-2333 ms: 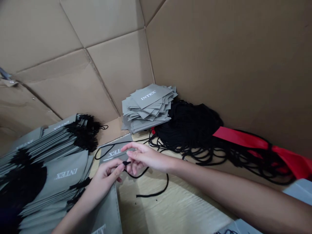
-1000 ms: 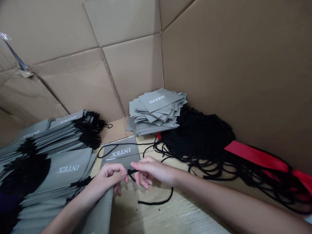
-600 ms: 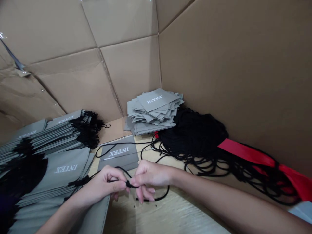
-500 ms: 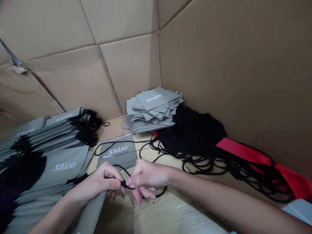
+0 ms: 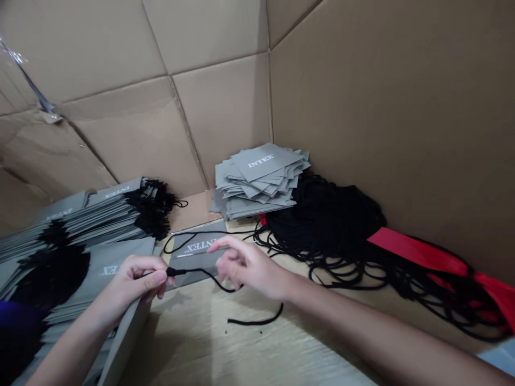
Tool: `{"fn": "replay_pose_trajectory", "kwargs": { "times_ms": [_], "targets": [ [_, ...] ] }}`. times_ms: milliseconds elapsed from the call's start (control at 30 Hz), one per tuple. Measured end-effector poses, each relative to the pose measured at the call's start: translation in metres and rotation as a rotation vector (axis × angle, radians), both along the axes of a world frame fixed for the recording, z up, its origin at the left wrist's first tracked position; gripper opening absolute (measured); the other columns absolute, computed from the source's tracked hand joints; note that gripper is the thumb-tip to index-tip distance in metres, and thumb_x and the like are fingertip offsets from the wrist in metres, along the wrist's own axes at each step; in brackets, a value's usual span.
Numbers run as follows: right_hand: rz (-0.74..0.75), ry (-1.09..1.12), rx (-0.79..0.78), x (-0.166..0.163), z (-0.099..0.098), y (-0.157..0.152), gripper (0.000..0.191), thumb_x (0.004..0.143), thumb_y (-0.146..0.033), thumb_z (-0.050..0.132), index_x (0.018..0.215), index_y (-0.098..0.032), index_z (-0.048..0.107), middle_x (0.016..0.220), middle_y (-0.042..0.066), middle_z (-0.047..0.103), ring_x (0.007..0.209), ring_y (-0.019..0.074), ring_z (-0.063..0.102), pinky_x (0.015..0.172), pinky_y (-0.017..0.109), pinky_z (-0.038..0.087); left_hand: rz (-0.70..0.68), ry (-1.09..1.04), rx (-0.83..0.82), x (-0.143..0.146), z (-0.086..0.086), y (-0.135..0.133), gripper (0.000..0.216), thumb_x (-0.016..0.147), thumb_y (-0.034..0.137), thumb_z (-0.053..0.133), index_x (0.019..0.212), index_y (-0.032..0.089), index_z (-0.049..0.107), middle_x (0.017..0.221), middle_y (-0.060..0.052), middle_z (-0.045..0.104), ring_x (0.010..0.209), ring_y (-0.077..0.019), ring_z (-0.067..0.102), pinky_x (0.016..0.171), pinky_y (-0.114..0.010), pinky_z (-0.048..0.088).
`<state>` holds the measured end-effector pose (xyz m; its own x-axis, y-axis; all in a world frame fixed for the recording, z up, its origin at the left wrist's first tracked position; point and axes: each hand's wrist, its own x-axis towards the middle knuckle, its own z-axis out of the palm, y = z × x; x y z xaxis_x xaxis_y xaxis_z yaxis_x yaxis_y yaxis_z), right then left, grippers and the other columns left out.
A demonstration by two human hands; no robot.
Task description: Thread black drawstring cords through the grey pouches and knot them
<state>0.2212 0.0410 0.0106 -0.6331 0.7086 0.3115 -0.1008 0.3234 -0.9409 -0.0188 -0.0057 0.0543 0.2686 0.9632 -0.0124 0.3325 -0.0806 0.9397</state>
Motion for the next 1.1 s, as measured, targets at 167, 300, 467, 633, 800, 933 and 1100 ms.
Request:
{"fn": "replay_pose_trajectory", "kwargs": {
  "times_ms": [167, 300, 467, 633, 800, 933, 1100],
  "targets": [
    [-0.07, -0.121, 0.393, -0.017, -0.002, -0.028, 0.044, 0.074, -0.038, 0.067, 0.112, -0.02, 0.052, 0.094, 0.005, 0.062, 0.076, 0.0139, 0.06, 0.073, 0.027, 0.048, -0.162, -0.094, -0.134, 0.018, -0.015, 0.0, 0.04, 0.069, 0.051, 0.065, 0.061, 0.012, 0.068, 0.043, 0.0, 0.053, 0.033, -0.0051, 0.038, 0.034, -0.016, 0.023],
    [-0.044, -0.083, 0.197, -0.025, -0.008, -0.034, 0.034, 0.067, -0.037, 0.073, 0.092, -0.019, 0.057, 0.08, 0.001, 0.064, 0.074, 0.0136, 0.059, 0.069, 0.025, 0.047, -0.269, -0.155, -0.171, 0.032, -0.031, 0.0, 0.043, 0.068, 0.053, 0.065, 0.054, 0.012, 0.064, 0.047, 0.001, 0.052, 0.039, -0.0058, 0.04, 0.039, -0.017, 0.028],
    [0.067, 0.046, -0.092, -0.027, -0.012, -0.03, 0.024, 0.07, -0.03, 0.07, 0.081, -0.017, 0.054, 0.075, 0.001, 0.064, 0.07, 0.0115, 0.061, 0.066, 0.024, 0.047, -0.238, -0.204, -0.218, 0.036, -0.045, 0.003, 0.05, 0.063, 0.061, 0.065, 0.054, 0.012, 0.057, 0.048, 0.001, 0.052, 0.042, -0.0072, 0.041, 0.043, -0.018, 0.029],
    [0.088, 0.003, -0.262, -0.024, -0.011, -0.026, 0.022, 0.066, -0.023, 0.072, 0.078, -0.016, 0.055, 0.072, -0.002, 0.061, 0.069, 0.0101, 0.059, 0.066, 0.022, 0.045, -0.256, -0.14, -0.143, 0.035, -0.053, 0.006, 0.05, 0.067, 0.062, 0.06, 0.055, 0.013, 0.056, 0.05, 0.002, 0.05, 0.046, -0.0083, 0.04, 0.046, -0.019, 0.028],
    [0.179, -0.046, -0.244, -0.022, -0.018, -0.02, 0.02, 0.064, -0.02, 0.072, 0.077, -0.015, 0.056, 0.067, -0.004, 0.056, 0.059, 0.0058, 0.051, 0.056, 0.017, 0.042, -0.285, -0.088, -0.094, 0.037, -0.055, 0.003, 0.051, 0.069, 0.062, 0.057, 0.055, 0.013, 0.058, 0.05, 0.003, 0.045, 0.05, -0.0091, 0.037, 0.048, -0.019, 0.028],
    [0.198, -0.074, 0.051, -0.021, -0.02, -0.018, 0.01, 0.066, -0.01, 0.061, 0.075, -0.014, 0.058, 0.062, -0.004, 0.056, 0.052, 0.0044, 0.045, 0.05, 0.014, 0.04, -0.333, -0.13, -0.118, 0.038, -0.058, 0.0, 0.052, 0.074, 0.061, 0.052, 0.059, 0.012, 0.062, 0.055, 0.001, 0.049, 0.052, -0.01, 0.04, 0.05, -0.02, 0.029],
    [0.19, -0.065, 0.313, -0.019, -0.016, -0.015, 0.009, 0.063, -0.007, 0.057, 0.07, -0.013, 0.058, 0.058, -0.006, 0.047, 0.049, 0.0037, 0.038, 0.047, 0.013, 0.037, -0.324, -0.149, -0.13, 0.038, -0.061, -0.004, 0.054, 0.075, 0.062, 0.051, 0.056, 0.012, 0.059, 0.051, 0.002, 0.044, 0.05, -0.0091, 0.036, 0.049, -0.02, 0.028]
  ]
}}
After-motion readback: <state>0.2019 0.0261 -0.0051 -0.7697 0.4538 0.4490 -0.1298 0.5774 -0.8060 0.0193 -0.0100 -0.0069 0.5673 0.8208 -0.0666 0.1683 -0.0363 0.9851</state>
